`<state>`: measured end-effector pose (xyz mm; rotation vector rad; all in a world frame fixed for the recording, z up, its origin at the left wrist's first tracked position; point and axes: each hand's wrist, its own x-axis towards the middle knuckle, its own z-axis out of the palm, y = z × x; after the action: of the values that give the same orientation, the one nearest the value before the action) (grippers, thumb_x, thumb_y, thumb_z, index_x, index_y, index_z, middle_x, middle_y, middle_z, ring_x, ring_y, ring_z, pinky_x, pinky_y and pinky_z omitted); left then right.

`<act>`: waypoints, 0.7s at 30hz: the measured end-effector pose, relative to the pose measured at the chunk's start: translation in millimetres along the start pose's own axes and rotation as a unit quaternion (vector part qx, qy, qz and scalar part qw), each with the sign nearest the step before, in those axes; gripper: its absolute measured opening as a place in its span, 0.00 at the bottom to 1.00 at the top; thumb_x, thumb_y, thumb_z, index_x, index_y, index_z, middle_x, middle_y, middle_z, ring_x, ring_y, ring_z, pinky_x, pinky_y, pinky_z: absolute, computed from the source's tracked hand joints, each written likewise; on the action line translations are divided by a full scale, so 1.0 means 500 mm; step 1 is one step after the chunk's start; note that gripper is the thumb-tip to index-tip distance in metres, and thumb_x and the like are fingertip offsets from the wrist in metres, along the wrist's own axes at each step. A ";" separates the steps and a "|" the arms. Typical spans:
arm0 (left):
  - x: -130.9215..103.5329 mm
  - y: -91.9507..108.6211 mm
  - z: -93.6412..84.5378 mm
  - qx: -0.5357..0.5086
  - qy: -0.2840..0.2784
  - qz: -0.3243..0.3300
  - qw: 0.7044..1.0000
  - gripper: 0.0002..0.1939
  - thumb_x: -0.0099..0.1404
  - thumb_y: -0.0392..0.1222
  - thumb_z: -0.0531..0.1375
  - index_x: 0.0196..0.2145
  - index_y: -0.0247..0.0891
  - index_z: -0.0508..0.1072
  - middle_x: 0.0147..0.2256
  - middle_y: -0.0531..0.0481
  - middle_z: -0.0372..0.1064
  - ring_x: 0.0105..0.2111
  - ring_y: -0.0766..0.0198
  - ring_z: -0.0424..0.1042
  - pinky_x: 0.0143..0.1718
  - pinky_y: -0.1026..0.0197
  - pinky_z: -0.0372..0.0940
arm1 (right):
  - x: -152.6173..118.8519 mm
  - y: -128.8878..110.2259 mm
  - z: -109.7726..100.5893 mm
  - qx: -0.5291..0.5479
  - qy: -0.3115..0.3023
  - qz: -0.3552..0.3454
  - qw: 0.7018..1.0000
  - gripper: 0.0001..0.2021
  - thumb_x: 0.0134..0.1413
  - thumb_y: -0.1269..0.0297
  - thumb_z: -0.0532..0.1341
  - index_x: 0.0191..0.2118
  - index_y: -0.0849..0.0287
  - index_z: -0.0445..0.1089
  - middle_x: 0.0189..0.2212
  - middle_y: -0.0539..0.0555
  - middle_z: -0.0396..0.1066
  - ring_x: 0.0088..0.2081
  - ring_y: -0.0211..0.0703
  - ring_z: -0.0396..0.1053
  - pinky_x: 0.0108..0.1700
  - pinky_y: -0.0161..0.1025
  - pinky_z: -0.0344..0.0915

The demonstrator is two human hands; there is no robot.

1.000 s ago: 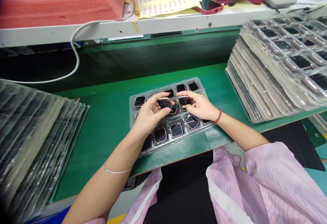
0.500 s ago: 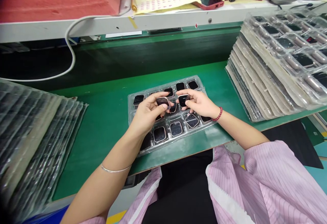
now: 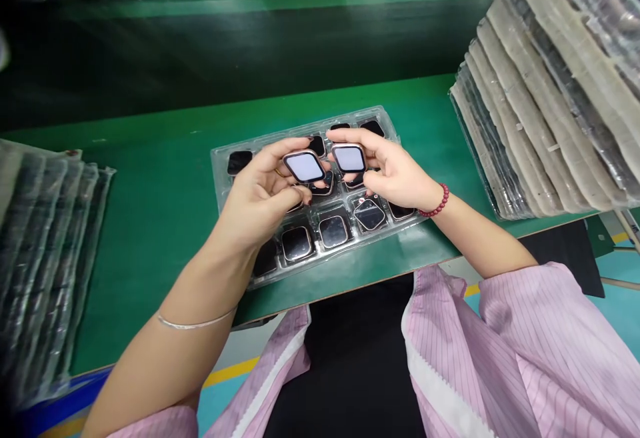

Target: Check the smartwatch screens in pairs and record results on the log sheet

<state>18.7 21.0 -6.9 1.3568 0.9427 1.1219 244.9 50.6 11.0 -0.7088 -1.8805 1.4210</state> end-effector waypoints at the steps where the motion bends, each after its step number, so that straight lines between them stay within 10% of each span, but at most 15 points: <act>1: -0.001 0.000 0.000 0.000 -0.002 0.001 1.000 0.33 0.53 0.29 0.63 0.57 0.42 0.68 0.48 0.43 0.75 0.41 0.54 0.77 0.34 0.59 0.73 | 0.000 -0.003 0.001 -0.010 0.000 -0.009 1.000 0.29 0.53 0.76 0.52 0.62 0.59 0.58 0.57 0.57 0.67 0.52 0.47 0.72 0.41 0.35 0.76; 8: -0.003 -0.004 -0.003 0.005 -0.008 0.006 1.000 0.31 0.57 0.35 0.67 0.58 0.43 0.67 0.49 0.42 0.74 0.41 0.53 0.78 0.34 0.58 0.74 | 0.000 -0.004 0.004 -0.040 -0.004 -0.041 0.998 0.28 0.54 0.77 0.51 0.62 0.61 0.58 0.59 0.58 0.64 0.57 0.49 0.68 0.53 0.44 0.72; 16: -0.001 -0.006 -0.003 -0.012 -0.011 0.008 1.000 0.30 0.61 0.44 0.67 0.60 0.47 0.67 0.53 0.43 0.72 0.46 0.50 0.76 0.37 0.56 0.74 | -0.003 0.013 -0.010 0.007 -0.049 -0.004 0.999 0.27 0.67 0.68 0.50 0.69 0.55 0.47 0.63 0.57 0.60 0.56 0.45 0.68 0.46 0.39 0.75; 21: 0.000 0.000 -0.002 -0.027 0.010 -0.027 0.999 0.31 0.59 0.51 0.68 0.60 0.48 0.68 0.48 0.44 0.75 0.38 0.54 0.78 0.28 0.61 0.71 | -0.001 0.009 -0.014 0.070 -0.007 0.047 0.996 0.27 0.63 0.57 0.61 0.65 0.56 0.59 0.56 0.58 0.68 0.46 0.43 0.73 0.34 0.31 0.75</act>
<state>17.7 21.4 -7.0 1.2705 0.9516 1.1149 250.6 55.8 7.7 -0.7287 -1.7589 1.6034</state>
